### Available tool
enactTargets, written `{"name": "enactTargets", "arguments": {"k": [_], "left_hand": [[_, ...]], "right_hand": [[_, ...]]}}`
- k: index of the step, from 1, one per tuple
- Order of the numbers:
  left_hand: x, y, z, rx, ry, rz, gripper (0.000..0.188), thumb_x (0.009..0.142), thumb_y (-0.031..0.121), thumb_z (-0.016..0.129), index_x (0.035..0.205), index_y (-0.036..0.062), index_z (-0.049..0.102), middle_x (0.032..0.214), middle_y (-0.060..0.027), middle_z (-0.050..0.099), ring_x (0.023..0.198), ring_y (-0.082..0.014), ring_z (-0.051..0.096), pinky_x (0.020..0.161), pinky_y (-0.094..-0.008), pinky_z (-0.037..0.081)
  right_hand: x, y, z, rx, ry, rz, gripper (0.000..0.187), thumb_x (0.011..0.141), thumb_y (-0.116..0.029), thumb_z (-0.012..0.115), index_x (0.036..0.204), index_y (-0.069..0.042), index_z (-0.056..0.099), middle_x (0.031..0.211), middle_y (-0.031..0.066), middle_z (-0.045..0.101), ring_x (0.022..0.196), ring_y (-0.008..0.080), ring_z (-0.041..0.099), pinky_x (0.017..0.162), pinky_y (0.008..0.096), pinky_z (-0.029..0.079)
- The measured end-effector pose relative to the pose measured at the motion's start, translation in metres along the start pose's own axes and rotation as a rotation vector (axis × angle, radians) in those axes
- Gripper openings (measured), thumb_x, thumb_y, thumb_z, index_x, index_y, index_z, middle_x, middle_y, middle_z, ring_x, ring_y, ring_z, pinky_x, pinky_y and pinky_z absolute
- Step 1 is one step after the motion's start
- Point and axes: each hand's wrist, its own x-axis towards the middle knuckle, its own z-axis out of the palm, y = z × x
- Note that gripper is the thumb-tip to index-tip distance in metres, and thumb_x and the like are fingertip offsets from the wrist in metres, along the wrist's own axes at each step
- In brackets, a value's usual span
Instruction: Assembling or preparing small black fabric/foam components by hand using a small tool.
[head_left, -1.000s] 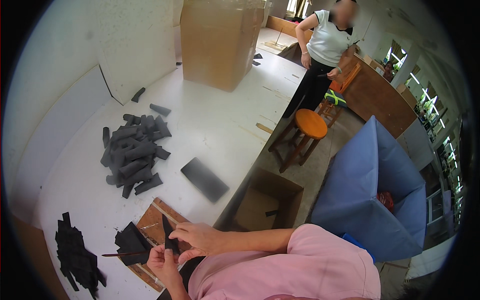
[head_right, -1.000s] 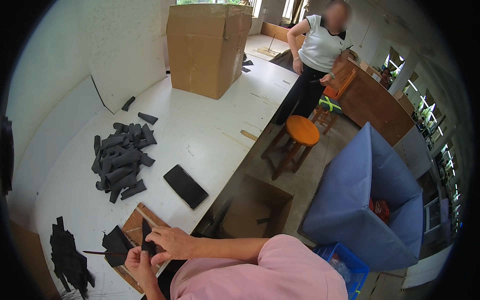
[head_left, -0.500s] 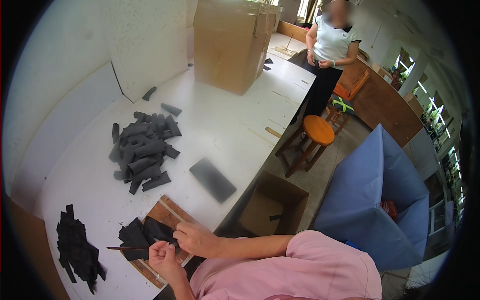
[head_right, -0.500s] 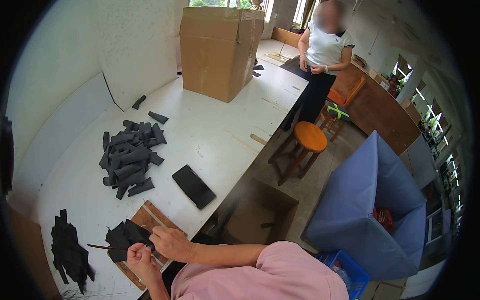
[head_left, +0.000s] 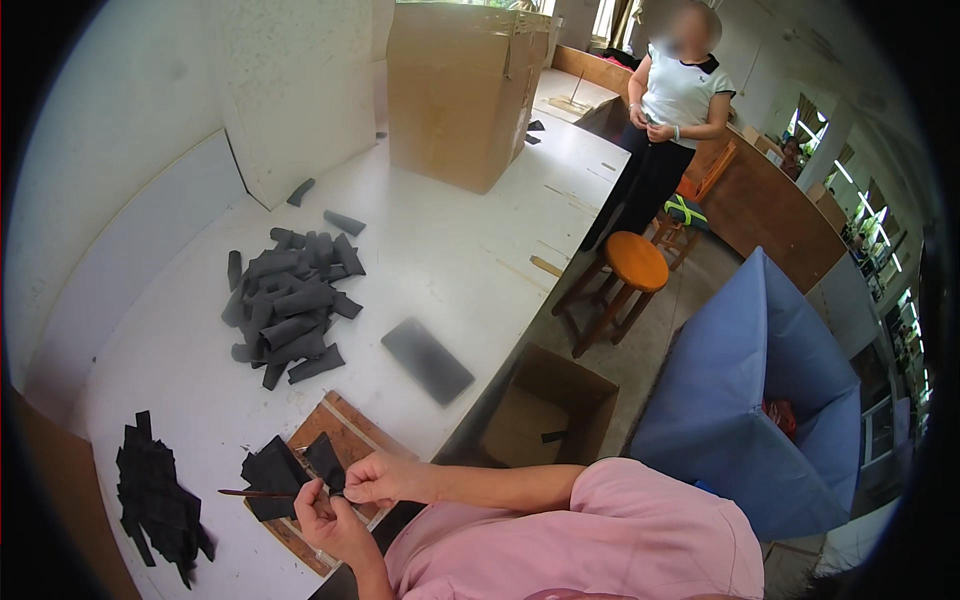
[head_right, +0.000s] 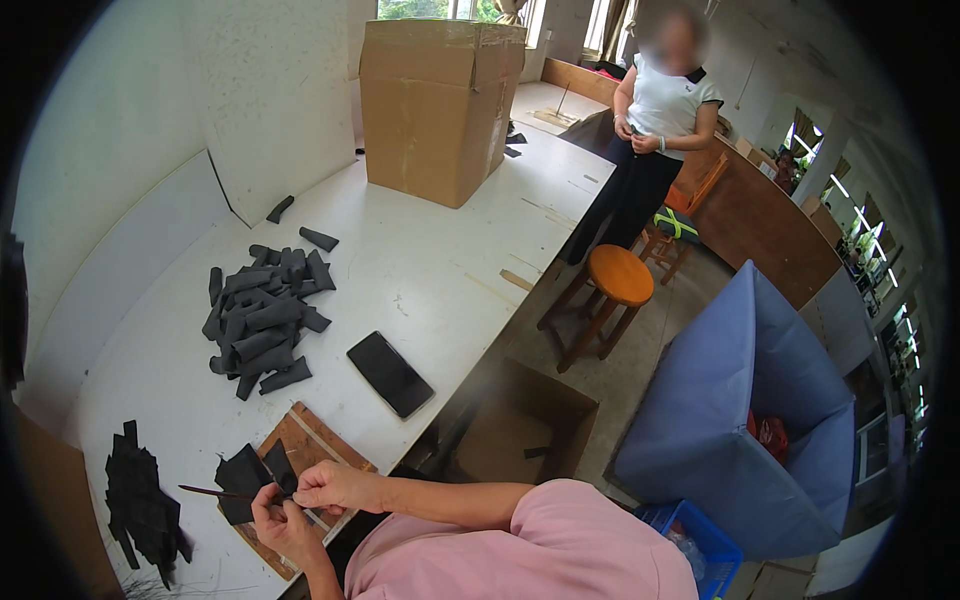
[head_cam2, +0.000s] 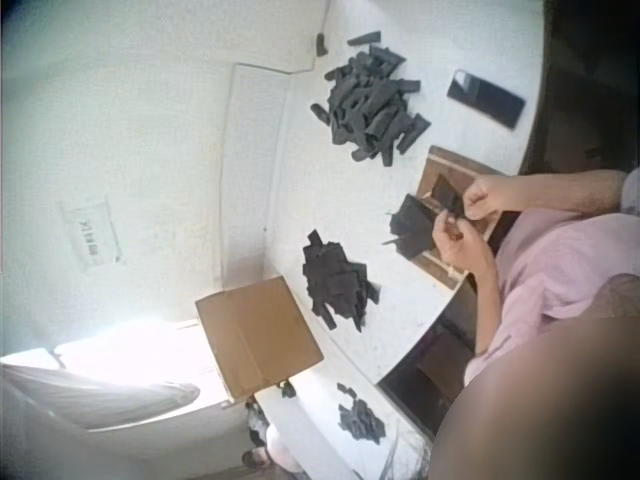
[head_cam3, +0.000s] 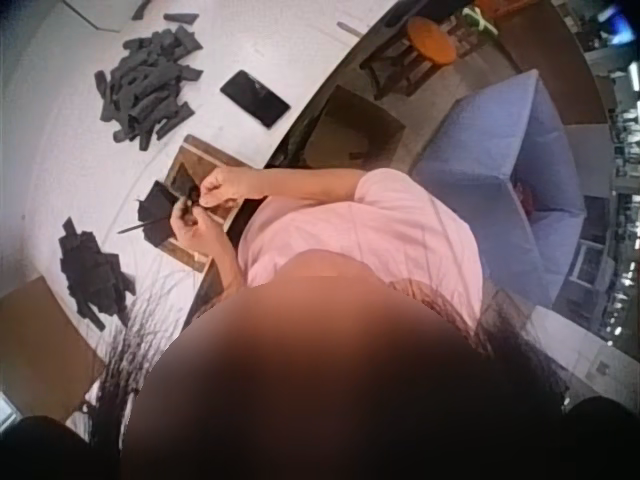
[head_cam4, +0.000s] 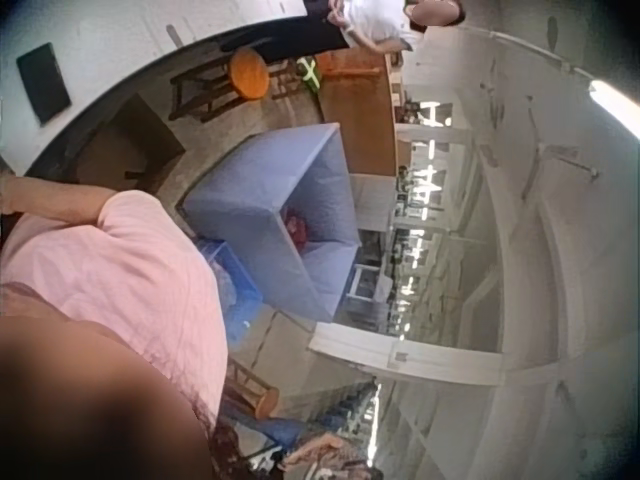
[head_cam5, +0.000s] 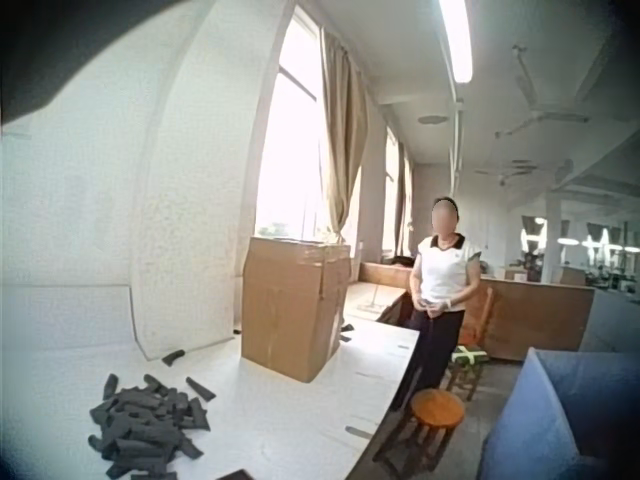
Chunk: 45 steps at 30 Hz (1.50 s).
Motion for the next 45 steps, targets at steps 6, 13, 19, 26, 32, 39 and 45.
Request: {"name": "enactTargets", "arguments": {"k": [6,13,19,26,32,39,45], "left_hand": [[0.008,0.006,-0.017,-0.324,-0.136,-0.185,0.029,0.066,-0.013,0.046,0.094,-0.0035,0.047,0.074,-0.0049,0.055,0.060,-0.0060,0.050,0.054,-0.0134,0.037],[0.008,0.037,-0.031,-0.946,-0.690,-0.477,0.046,0.064,-0.005,0.053,0.108,-0.0054,0.041,0.069,-0.0055,0.054,0.041,-0.0053,0.041,0.037,-0.0150,0.030],[-0.006,0.019,-0.014,-0.287,-0.139,-0.195,0.032,0.073,-0.002,0.057,0.104,-0.0052,0.050,0.076,-0.0066,0.057,0.058,-0.0067,0.053,0.048,-0.0135,0.038],[-0.008,0.008,-0.009,-0.194,0.007,-0.095,0.012,0.078,0.000,0.055,0.090,-0.0036,0.054,0.080,-0.0060,0.058,0.069,-0.0079,0.055,0.062,-0.0169,0.045],[0.005,0.000,-0.024,-0.499,-0.154,-0.234,0.016,0.073,-0.007,0.056,0.087,-0.0014,0.049,0.077,-0.0091,0.058,0.067,-0.0100,0.056,0.061,-0.0170,0.046],[0.000,0.027,-0.038,-1.157,-0.434,-0.579,0.032,0.069,-0.010,0.051,0.099,-0.0069,0.041,0.069,-0.0155,0.052,0.029,-0.0032,0.034,0.027,-0.0131,0.024],[0.015,0.054,-0.035,-1.103,-0.534,-0.530,0.045,0.074,-0.001,0.048,0.115,-0.0112,0.034,0.066,-0.0099,0.053,0.031,-0.0023,0.032,0.031,-0.0173,0.031]], "right_hand": [[0.003,0.002,-0.001,-0.109,0.133,-0.097,0.015,0.082,-0.017,0.054,0.073,-0.006,0.051,0.062,-0.0031,0.045,0.052,0.0046,0.038,0.046,0.0178,0.030],[-0.006,-0.006,0.013,0.075,-0.040,-0.144,0.013,0.083,-0.018,0.053,0.076,-0.007,0.053,0.068,-0.0034,0.050,0.060,0.0042,0.047,0.055,0.0183,0.040],[0.006,-0.001,0.009,-0.445,0.167,-0.617,0.014,0.082,-0.013,0.053,0.072,-0.004,0.048,0.066,-0.0007,0.047,0.059,0.0054,0.045,0.052,0.0214,0.037],[-0.001,-0.012,0.016,-0.439,0.133,-0.393,0.014,0.080,-0.012,0.055,0.071,-0.003,0.049,0.059,-0.0007,0.046,0.053,0.0054,0.042,0.049,0.0215,0.034],[-0.007,-0.014,0.024,-0.423,0.320,-0.346,0.014,0.080,-0.012,0.054,0.071,-0.003,0.051,0.060,-0.0006,0.049,0.053,0.0044,0.042,0.047,0.0196,0.035],[-0.001,-0.009,0.025,-0.006,0.074,-0.140,0.016,0.083,-0.017,0.053,0.074,-0.004,0.051,0.067,-0.0023,0.051,0.059,0.0045,0.049,0.054,0.0183,0.041],[-0.005,-0.025,0.035,-0.240,0.168,-0.131,0.013,0.083,-0.013,0.051,0.075,-0.003,0.053,0.064,-0.0002,0.050,0.057,0.0050,0.047,0.049,0.0183,0.038]]}}
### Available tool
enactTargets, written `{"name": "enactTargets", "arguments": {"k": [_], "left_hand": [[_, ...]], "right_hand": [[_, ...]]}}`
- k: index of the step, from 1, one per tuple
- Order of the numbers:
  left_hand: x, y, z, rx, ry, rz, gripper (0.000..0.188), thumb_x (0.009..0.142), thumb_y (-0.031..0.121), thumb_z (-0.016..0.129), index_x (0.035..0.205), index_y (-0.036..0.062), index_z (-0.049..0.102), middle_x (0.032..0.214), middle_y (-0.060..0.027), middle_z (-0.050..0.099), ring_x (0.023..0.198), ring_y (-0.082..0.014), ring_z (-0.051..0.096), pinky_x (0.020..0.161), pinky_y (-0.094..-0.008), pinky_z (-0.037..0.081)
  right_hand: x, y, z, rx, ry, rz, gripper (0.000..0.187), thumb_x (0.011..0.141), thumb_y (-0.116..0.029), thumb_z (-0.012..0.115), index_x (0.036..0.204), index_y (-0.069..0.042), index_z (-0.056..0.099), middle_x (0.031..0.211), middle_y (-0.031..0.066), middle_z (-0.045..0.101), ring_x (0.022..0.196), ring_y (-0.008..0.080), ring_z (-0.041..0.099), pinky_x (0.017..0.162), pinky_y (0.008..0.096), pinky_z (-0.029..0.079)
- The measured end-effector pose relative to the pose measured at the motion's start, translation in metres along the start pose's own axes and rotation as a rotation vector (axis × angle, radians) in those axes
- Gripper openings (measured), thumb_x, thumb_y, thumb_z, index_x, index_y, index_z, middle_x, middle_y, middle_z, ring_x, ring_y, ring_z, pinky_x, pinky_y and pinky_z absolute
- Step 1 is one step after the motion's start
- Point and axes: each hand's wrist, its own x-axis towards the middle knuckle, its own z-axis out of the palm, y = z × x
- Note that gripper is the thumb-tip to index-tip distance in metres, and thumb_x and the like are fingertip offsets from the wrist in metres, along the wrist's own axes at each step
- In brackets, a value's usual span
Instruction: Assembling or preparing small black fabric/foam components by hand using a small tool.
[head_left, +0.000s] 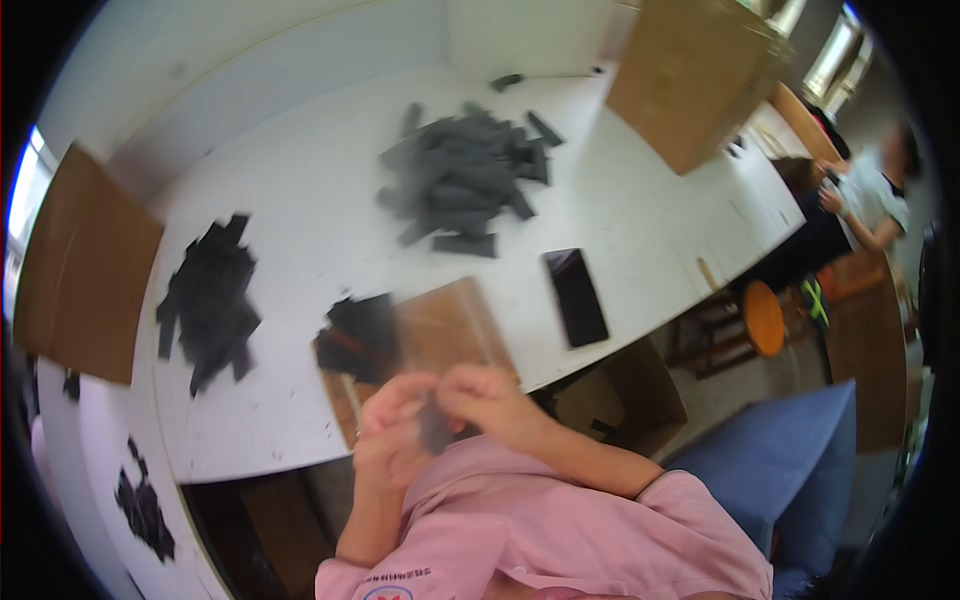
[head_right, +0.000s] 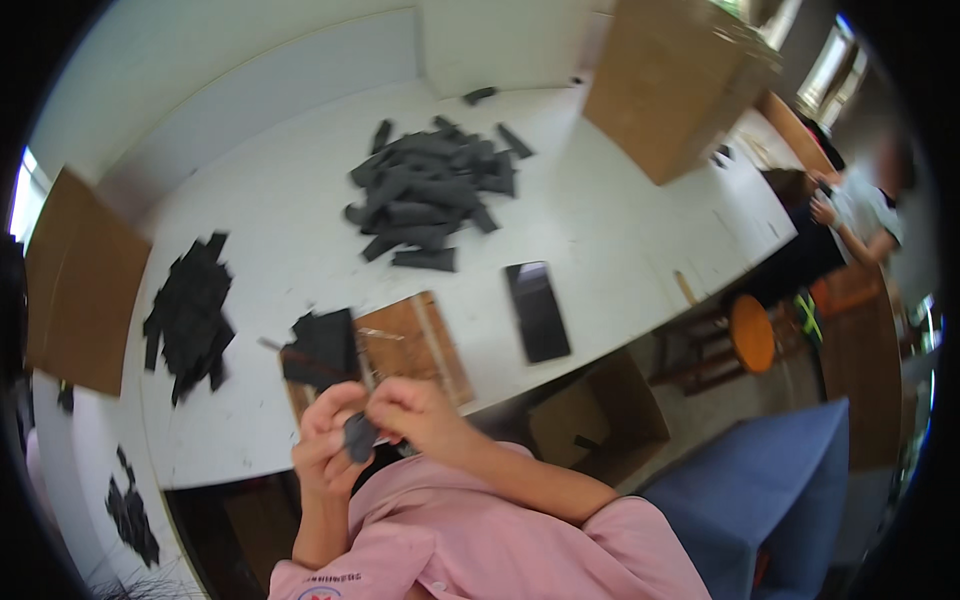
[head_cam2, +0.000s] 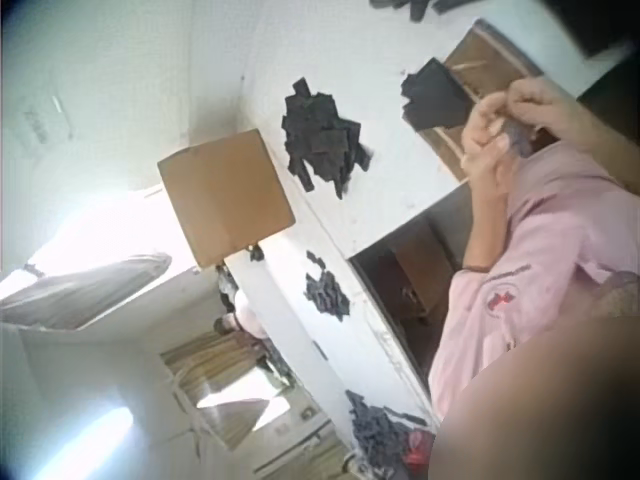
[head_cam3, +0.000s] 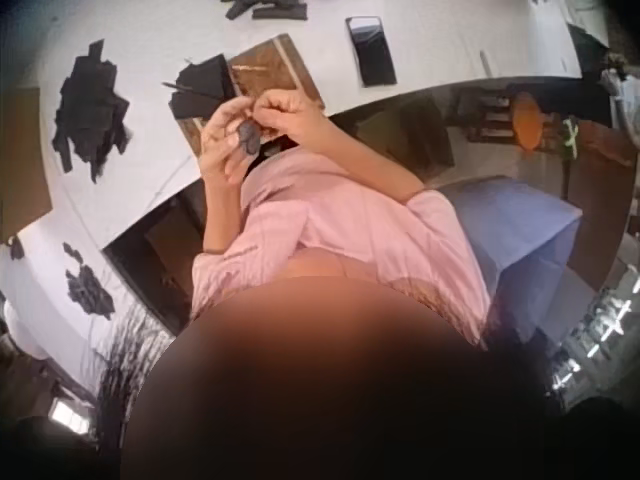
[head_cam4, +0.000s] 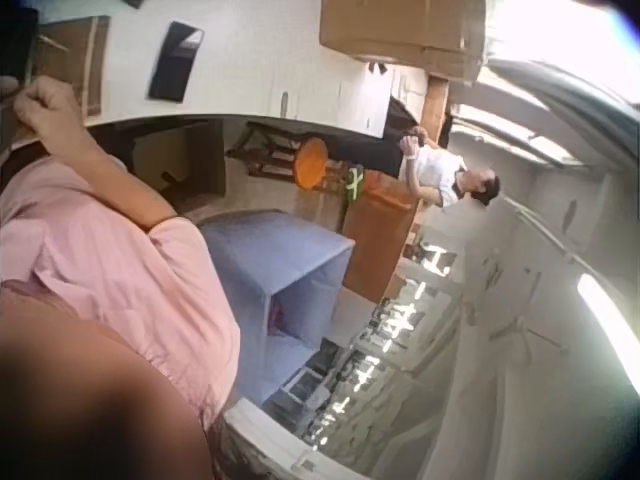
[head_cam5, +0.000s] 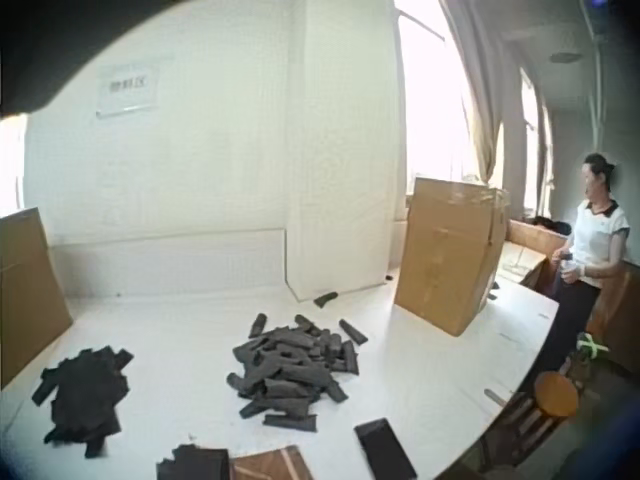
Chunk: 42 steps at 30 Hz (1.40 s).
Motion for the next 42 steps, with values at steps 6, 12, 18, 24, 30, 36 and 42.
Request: {"name": "enactTargets", "arguments": {"k": [6,12,18,24,30,36,42], "left_hand": [[-0.005,0.026,-0.007,-0.018,0.033,0.161,0.035,0.082,0.002,0.044,0.115,-0.0064,0.036,0.072,-0.0143,0.055,0.031,-0.0037,0.031,0.030,-0.0175,0.024],[0.007,0.065,0.012,-0.125,0.109,0.294,0.033,0.081,0.001,0.042,0.113,-0.0040,0.040,0.078,-0.0145,0.056,0.032,-0.0053,0.032,0.031,-0.0185,0.025],[0.024,0.068,-0.026,-0.251,0.280,0.098,0.022,0.080,0.005,0.047,0.102,0.0030,0.048,0.069,-0.0003,0.048,0.037,-0.0065,0.029,0.034,-0.0207,0.025],[0.022,0.046,-0.049,-0.288,0.302,0.096,0.024,0.079,0.000,0.043,0.103,-0.0011,0.046,0.072,-0.0048,0.054,0.034,-0.0046,0.028,0.033,-0.0183,0.025],[0.013,0.052,-0.013,0.519,0.182,0.491,0.030,0.080,0.004,0.049,0.107,-0.0033,0.039,0.068,-0.0043,0.054,0.037,-0.0013,0.032,0.034,-0.0148,0.024],[0.013,0.036,-0.038,0.405,0.413,0.293,0.017,0.081,0.006,0.053,0.096,-0.0001,0.050,0.075,-0.0029,0.057,0.043,-0.0011,0.037,0.037,-0.0152,0.027],[0.023,0.047,-0.025,1.034,0.459,0.750,0.022,0.083,0.005,0.051,0.103,-0.0017,0.051,0.091,-0.0095,0.058,0.079,-0.0106,0.052,0.070,-0.0207,0.041]], "right_hand": [[0.028,-0.035,0.021,-0.042,-0.137,-0.061,0.015,0.083,-0.015,0.053,0.076,-0.002,0.052,0.063,-0.0013,0.049,0.056,0.0036,0.044,0.050,0.0179,0.036],[0.063,-0.074,0.046,-0.116,-0.193,-0.121,0.019,0.083,-0.019,0.054,0.075,-0.002,0.052,0.061,-0.0019,0.048,0.054,0.0029,0.042,0.047,0.0178,0.034],[0.101,-0.029,0.028,0.127,-0.271,0.095,0.019,0.083,-0.021,0.053,0.071,-0.006,0.052,0.060,-0.0032,0.048,0.051,0.0045,0.043,0.046,0.0179,0.035],[0.094,0.009,0.017,0.083,-0.265,0.145,0.017,0.082,-0.022,0.054,0.075,-0.006,0.055,0.064,-0.0032,0.051,0.053,0.0048,0.045,0.048,0.0173,0.036],[0.104,-0.040,0.028,-0.028,-0.385,0.007,0.021,0.083,-0.021,0.054,0.068,-0.006,0.052,0.061,-0.0041,0.047,0.056,0.0042,0.040,0.051,0.0185,0.033],[0.111,0.014,0.011,0.091,-0.372,0.105,0.022,0.083,-0.025,0.055,0.071,-0.006,0.054,0.063,-0.0039,0.048,0.058,0.0043,0.041,0.052,0.0178,0.034],[0.104,-0.003,0.013,-0.178,-0.257,-0.059,0.022,0.082,-0.024,0.056,0.078,-0.003,0.054,0.067,-0.0022,0.050,0.061,0.0055,0.044,0.054,0.0200,0.037]]}}
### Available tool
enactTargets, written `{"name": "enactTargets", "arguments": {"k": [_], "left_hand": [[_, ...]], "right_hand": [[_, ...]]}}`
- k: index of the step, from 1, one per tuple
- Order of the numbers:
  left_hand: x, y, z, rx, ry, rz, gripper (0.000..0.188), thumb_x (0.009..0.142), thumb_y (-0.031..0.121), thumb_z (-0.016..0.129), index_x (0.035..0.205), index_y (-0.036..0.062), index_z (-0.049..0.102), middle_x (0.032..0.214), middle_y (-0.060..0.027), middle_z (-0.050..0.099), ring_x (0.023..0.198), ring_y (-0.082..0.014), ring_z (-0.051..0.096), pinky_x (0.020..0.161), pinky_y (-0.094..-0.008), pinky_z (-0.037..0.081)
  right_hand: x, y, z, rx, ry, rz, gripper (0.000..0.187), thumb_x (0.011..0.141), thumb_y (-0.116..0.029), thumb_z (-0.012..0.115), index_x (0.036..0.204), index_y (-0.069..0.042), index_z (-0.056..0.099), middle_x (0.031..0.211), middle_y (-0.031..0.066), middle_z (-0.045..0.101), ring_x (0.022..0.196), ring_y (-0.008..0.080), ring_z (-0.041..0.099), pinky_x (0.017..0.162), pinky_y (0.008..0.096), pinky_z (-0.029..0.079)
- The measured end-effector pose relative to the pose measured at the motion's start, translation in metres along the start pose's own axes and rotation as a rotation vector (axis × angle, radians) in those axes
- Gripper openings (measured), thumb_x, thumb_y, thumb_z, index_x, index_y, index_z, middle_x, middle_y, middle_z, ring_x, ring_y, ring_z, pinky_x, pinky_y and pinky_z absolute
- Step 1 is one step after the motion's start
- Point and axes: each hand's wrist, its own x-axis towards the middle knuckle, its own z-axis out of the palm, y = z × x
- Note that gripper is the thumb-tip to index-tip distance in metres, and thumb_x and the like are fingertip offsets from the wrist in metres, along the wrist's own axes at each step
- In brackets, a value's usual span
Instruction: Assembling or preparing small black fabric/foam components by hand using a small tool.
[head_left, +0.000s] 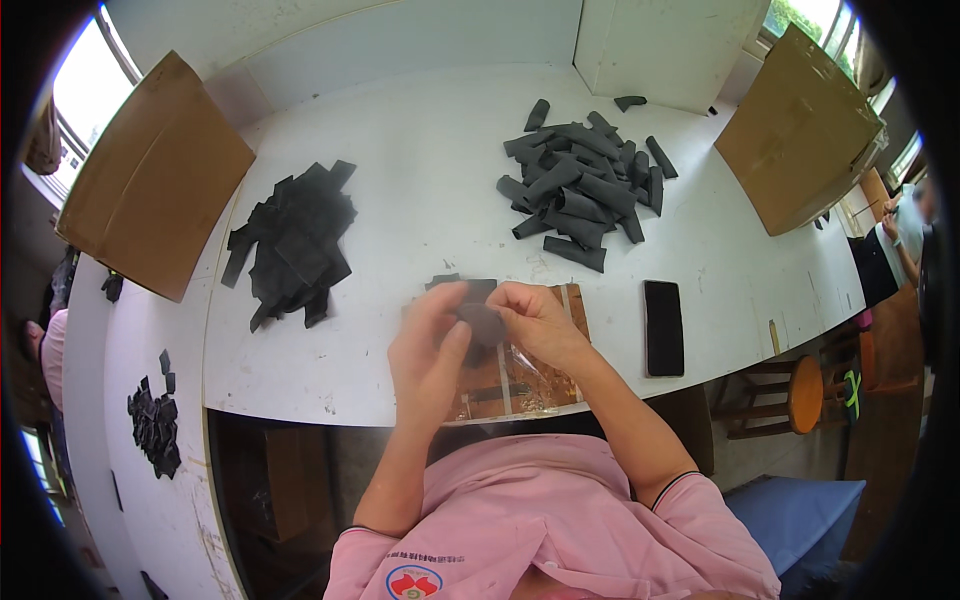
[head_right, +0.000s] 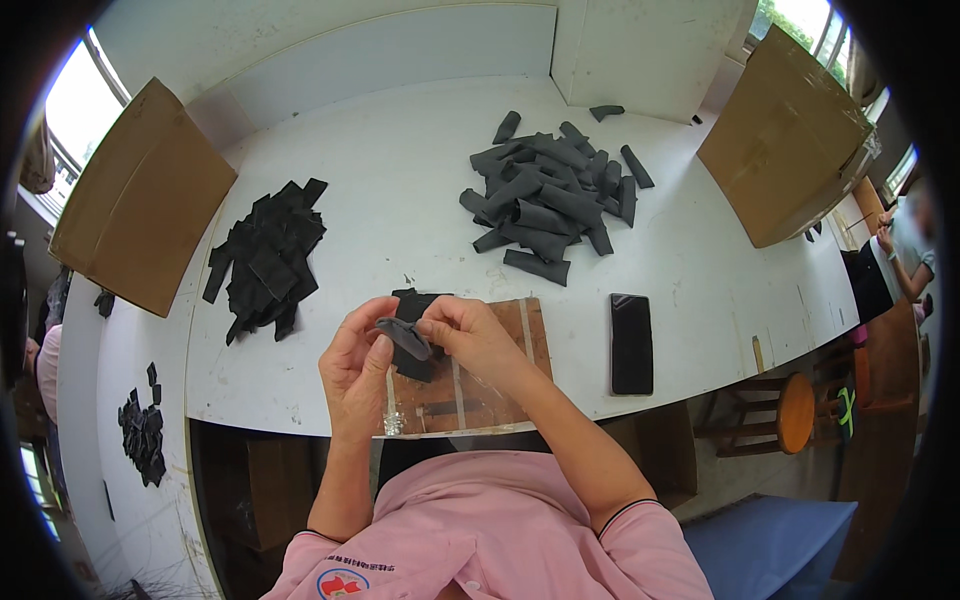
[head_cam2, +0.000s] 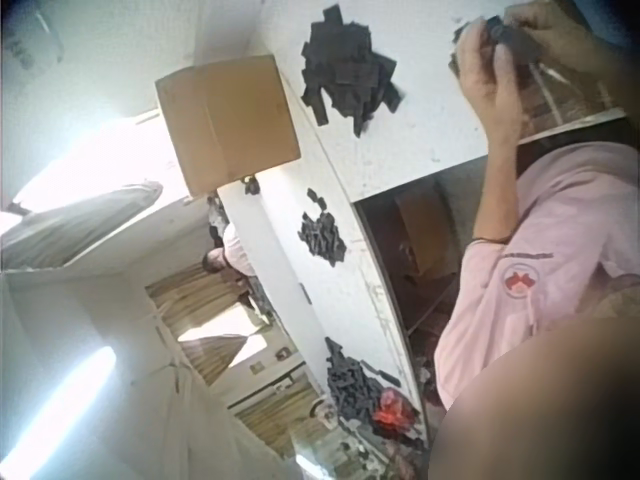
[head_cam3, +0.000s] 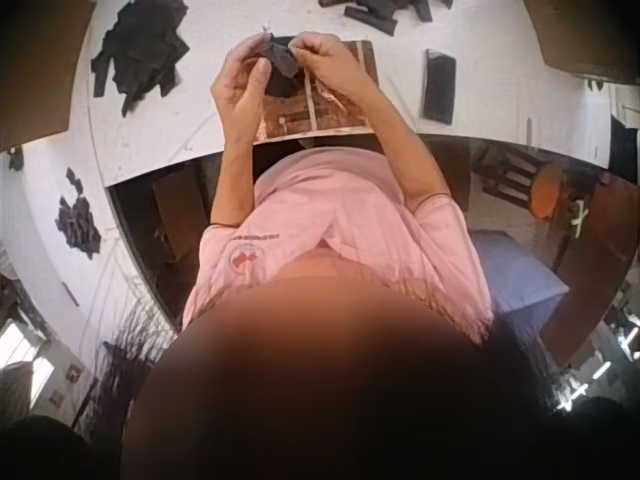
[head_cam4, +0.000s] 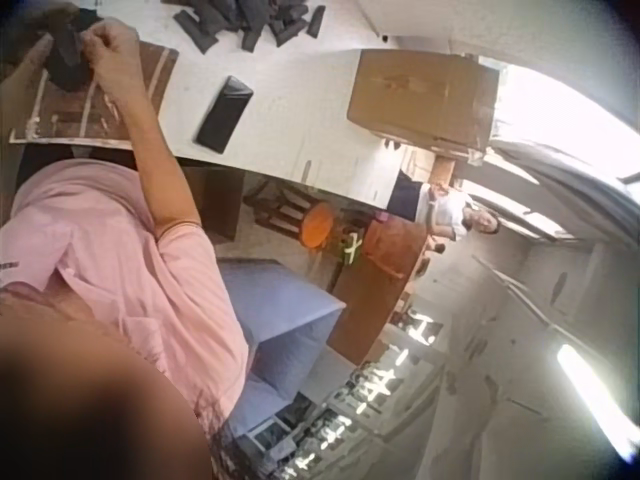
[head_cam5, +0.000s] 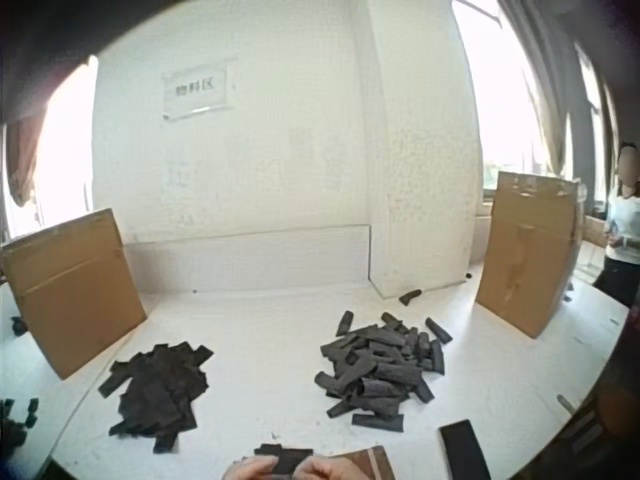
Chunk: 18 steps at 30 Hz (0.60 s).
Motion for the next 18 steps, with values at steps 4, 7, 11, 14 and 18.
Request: {"name": "enactTargets", "arguments": {"k": [4,7,11,14,18], "left_hand": [[0.007,0.006,-0.002,-0.080,-0.178,0.077,0.014,0.082,0.003,0.052,0.094,-0.0025,0.055,0.094,-0.0129,0.057,0.088,-0.0161,0.052,0.083,-0.0283,0.038],[0.001,0.013,0.002,-0.249,-0.015,-0.042,0.009,0.083,0.005,0.051,0.087,-0.0017,0.053,0.094,-0.0136,0.057,0.089,-0.0184,0.053,0.083,-0.0306,0.039],[-0.007,-0.004,-0.005,-0.545,0.089,-0.191,0.007,0.085,0.007,0.049,0.083,0.0001,0.050,0.092,-0.0139,0.058,0.089,-0.0211,0.054,0.083,-0.0329,0.041],[-0.007,-0.017,-0.003,-0.523,0.021,-0.268,0.011,0.083,0.010,0.052,0.089,-0.0002,0.051,0.090,-0.0135,0.058,0.088,-0.0222,0.055,0.083,-0.0331,0.041],[0.012,-0.003,0.002,-0.467,-0.189,-0.182,0.026,0.076,0.014,0.063,0.094,-0.0028,0.054,0.086,-0.0142,0.059,0.087,-0.0222,0.055,0.075,-0.0310,0.045]], "right_hand": [[-0.010,-0.025,0.008,-0.272,0.205,-0.247,0.022,0.077,-0.022,0.059,0.084,-0.001,0.054,0.072,0.0030,0.052,0.065,0.0110,0.049,0.055,0.0242,0.040],[-0.017,-0.051,0.021,-0.964,0.225,-0.700,0.025,0.070,-0.024,0.062,0.077,-0.001,0.056,0.072,0.0080,0.050,0.072,0.0208,0.051,0.056,0.0306,0.042],[-0.016,-0.041,0.016,-1.299,0.108,-0.616,0.024,0.070,-0.024,0.062,0.065,-0.003,0.052,0.067,0.0054,0.048,0.067,0.0195,0.051,0.052,0.0305,0.041],[-0.011,-0.010,0.008,-1.100,0.142,-0.573,0.024,0.070,-0.021,0.062,0.059,-0.004,0.048,0.064,0.0040,0.047,0.061,0.0190,0.051,0.048,0.0305,0.040],[-0.014,-0.017,0.013,-1.022,0.183,-0.617,0.018,0.072,-0.019,0.060,0.065,-0.004,0.052,0.063,0.0055,0.048,0.057,0.0202,0.051,0.047,0.0306,0.041]]}}
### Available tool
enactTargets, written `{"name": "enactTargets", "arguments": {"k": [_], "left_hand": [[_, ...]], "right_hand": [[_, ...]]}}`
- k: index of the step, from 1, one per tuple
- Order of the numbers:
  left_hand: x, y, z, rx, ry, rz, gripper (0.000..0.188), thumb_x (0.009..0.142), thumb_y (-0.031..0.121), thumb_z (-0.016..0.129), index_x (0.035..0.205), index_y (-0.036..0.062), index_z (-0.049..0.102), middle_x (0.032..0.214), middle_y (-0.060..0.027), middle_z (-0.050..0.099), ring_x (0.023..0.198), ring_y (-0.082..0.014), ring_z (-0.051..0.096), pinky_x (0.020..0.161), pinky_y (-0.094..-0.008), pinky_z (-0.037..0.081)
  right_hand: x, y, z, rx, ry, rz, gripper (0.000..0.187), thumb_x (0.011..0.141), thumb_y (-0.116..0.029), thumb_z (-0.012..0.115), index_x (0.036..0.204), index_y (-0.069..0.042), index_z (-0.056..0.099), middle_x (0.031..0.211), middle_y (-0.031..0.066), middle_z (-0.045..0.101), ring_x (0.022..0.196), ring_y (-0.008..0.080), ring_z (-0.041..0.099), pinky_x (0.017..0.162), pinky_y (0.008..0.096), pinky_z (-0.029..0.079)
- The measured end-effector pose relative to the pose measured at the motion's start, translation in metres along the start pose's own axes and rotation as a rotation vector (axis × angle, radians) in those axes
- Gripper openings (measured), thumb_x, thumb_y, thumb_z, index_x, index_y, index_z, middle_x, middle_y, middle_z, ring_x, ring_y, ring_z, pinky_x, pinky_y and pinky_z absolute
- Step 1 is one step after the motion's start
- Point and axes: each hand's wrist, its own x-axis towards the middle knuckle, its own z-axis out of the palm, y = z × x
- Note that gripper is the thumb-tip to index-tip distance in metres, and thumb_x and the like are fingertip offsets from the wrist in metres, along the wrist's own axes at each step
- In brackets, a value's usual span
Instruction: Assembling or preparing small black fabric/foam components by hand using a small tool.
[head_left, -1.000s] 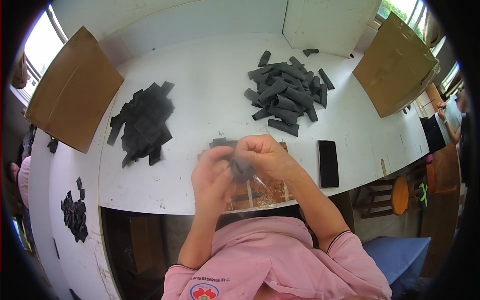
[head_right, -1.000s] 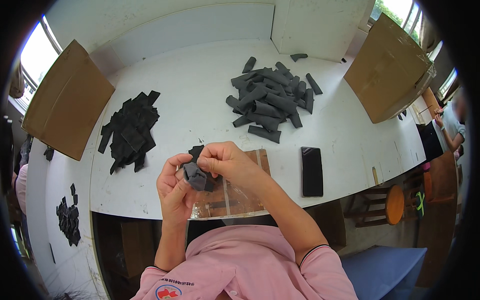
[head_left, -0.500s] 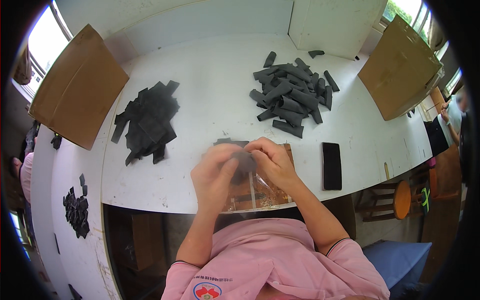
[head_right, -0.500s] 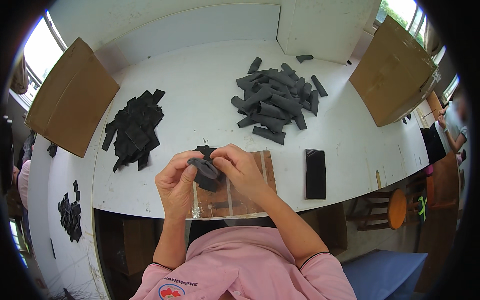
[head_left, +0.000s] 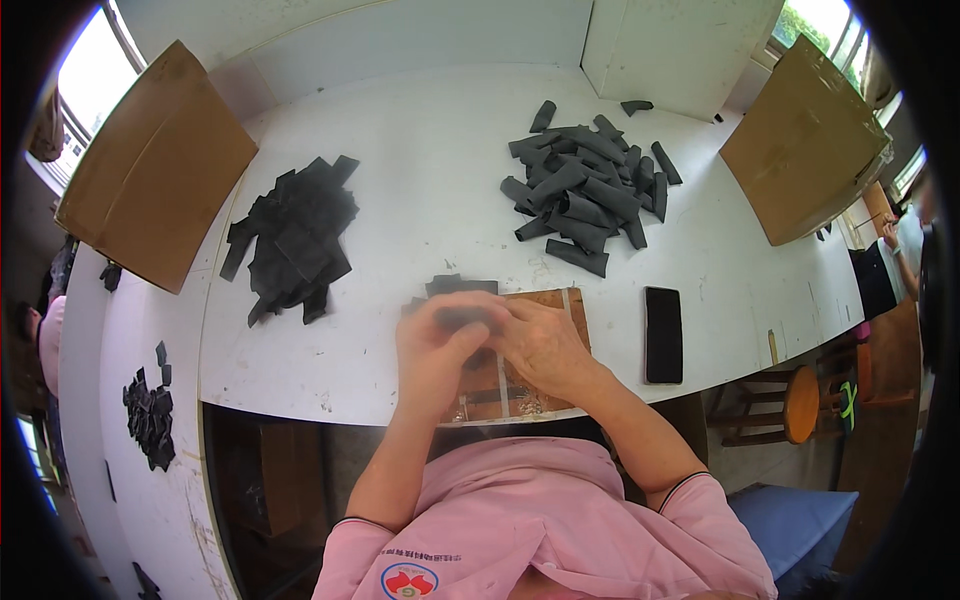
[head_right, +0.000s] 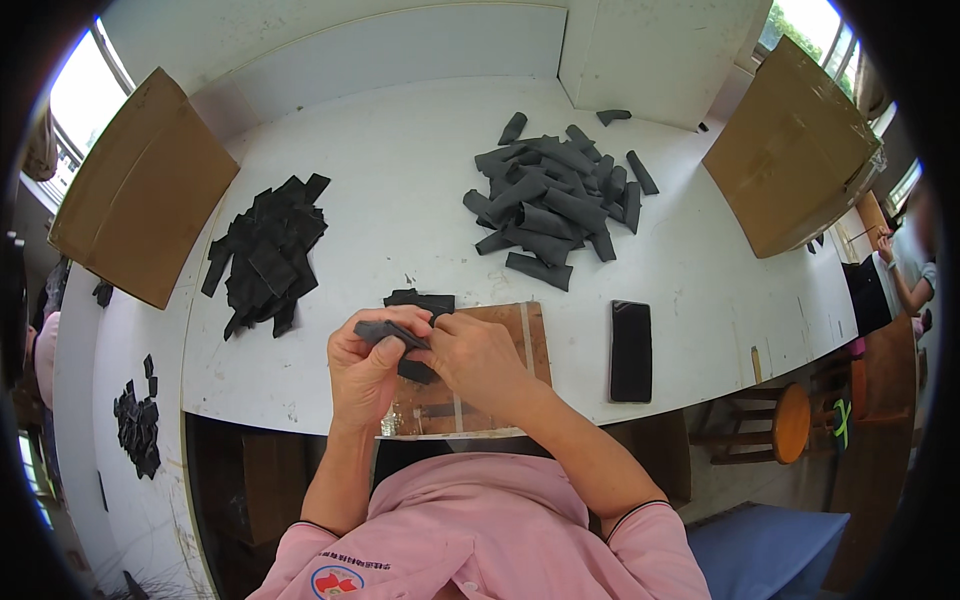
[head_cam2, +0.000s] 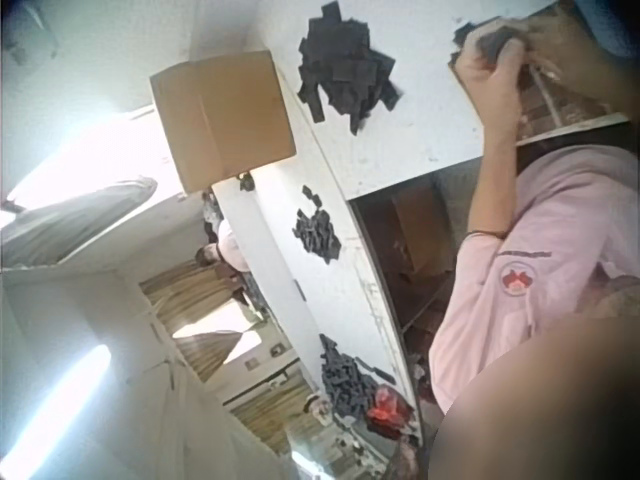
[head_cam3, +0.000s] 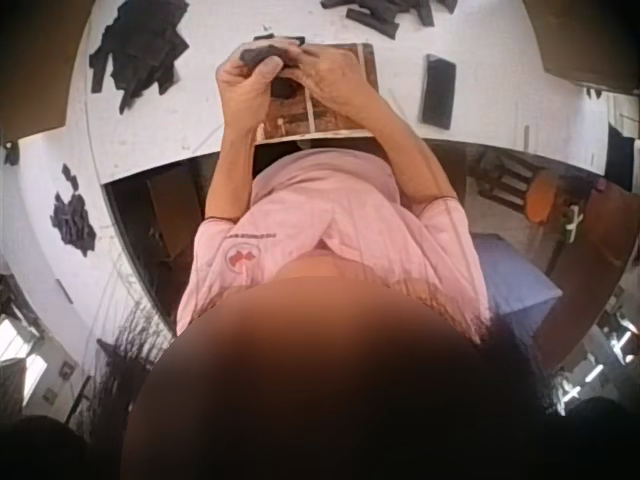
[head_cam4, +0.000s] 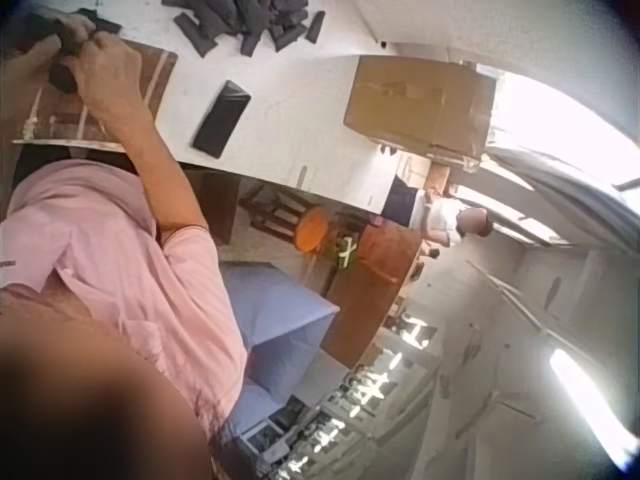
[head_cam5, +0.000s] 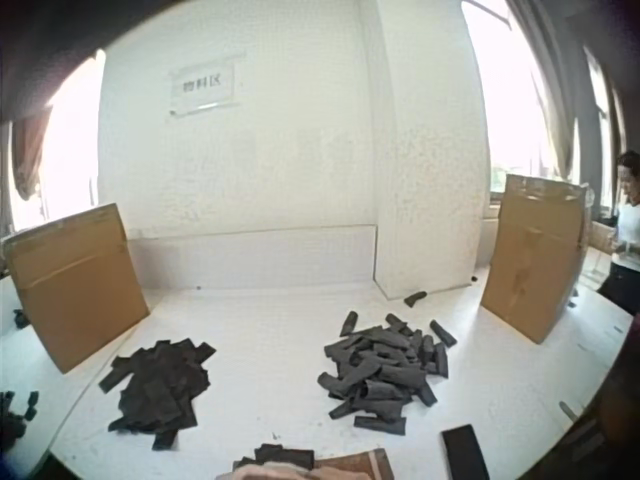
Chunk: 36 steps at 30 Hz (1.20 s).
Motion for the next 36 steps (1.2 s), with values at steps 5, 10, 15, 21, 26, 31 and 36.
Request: {"name": "enactTargets", "arguments": {"k": [5,10,15,21,26,31,36], "left_hand": [[0.008,0.011,0.009,0.572,-0.150,-0.295,0.018,0.070,0.004,0.060,0.087,-0.0021,0.057,0.077,-0.0086,0.060,0.071,-0.0131,0.057,0.064,-0.0248,0.044],[0.005,0.002,0.014,0.641,-0.054,-0.011,0.008,0.076,0.002,0.060,0.083,-0.0017,0.058,0.082,-0.0060,0.059,0.071,-0.0077,0.053,0.061,-0.0205,0.044],[-0.005,0.015,0.015,0.271,0.023,0.032,0.015,0.081,0.005,0.054,0.093,-0.0038,0.054,0.088,-0.0145,0.059,0.078,-0.0173,0.057,0.071,-0.0282,0.045],[-0.002,0.028,0.007,-0.143,0.201,0.091,0.014,0.083,0.003,0.044,0.081,-0.0028,0.057,0.088,-0.0131,0.060,0.083,-0.0126,0.053,0.078,-0.0276,0.041],[-0.006,0.003,-0.018,0.120,0.139,-0.003,0.016,0.085,0.014,0.050,0.086,-0.0002,0.056,0.090,-0.0147,0.059,0.085,-0.0147,0.052,0.079,-0.0272,0.039],[0.003,-0.035,-0.066,0.733,0.379,-0.042,0.026,0.081,0.011,0.050,0.103,-0.0033,0.051,0.094,-0.0137,0.057,0.085,-0.0178,0.054,0.076,-0.0290,0.042],[0.013,-0.081,-0.092,1.319,0.362,-0.066,0.045,0.074,0.024,0.062,0.108,-0.0037,0.049,0.087,-0.0170,0.055,0.076,-0.0229,0.054,0.068,-0.0311,0.044]], "right_hand": [[-0.012,0.011,0.011,0.169,-0.002,0.012,0.014,0.077,-0.016,0.056,0.073,-0.003,0.054,0.064,0.0076,0.050,0.060,0.0240,0.052,0.049,0.0333,0.042],[-0.014,0.017,0.015,0.179,-0.086,0.099,0.014,0.077,-0.017,0.055,0.076,-0.003,0.055,0.066,0.0101,0.053,0.062,0.0273,0.053,0.053,0.0359,0.042],[-0.005,0.007,0.001,0.195,-0.101,0.135,0.018,0.077,-0.019,0.055,0.072,-0.002,0.055,0.065,0.0104,0.053,0.061,0.0269,0.052,0.053,0.0348,0.042],[0.004,0.006,0.003,0.069,-0.209,0.053,0.020,0.077,-0.021,0.056,0.070,-0.002,0.056,0.067,0.0113,0.054,0.063,0.0282,0.053,0.055,0.0358,0.042],[0.000,0.003,0.003,0.076,-0.260,0.138,0.017,0.076,-0.015,0.056,0.069,0.000,0.057,0.062,0.0127,0.053,0.058,0.0302,0.052,0.054,0.0358,0.043],[0.045,-0.003,-0.042,0.590,-0.254,0.304,0.035,0.084,-0.030,0.048,0.068,0.000,0.056,0.057,0.0066,0.052,0.054,0.0180,0.051,0.049,0.0269,0.040],[0.027,0.066,-0.028,0.711,0.296,0.622,0.042,0.086,-0.038,0.043,0.074,0.001,0.053,0.053,0.0024,0.049,0.047,0.0069,0.044,0.045,0.0203,0.036]]}}
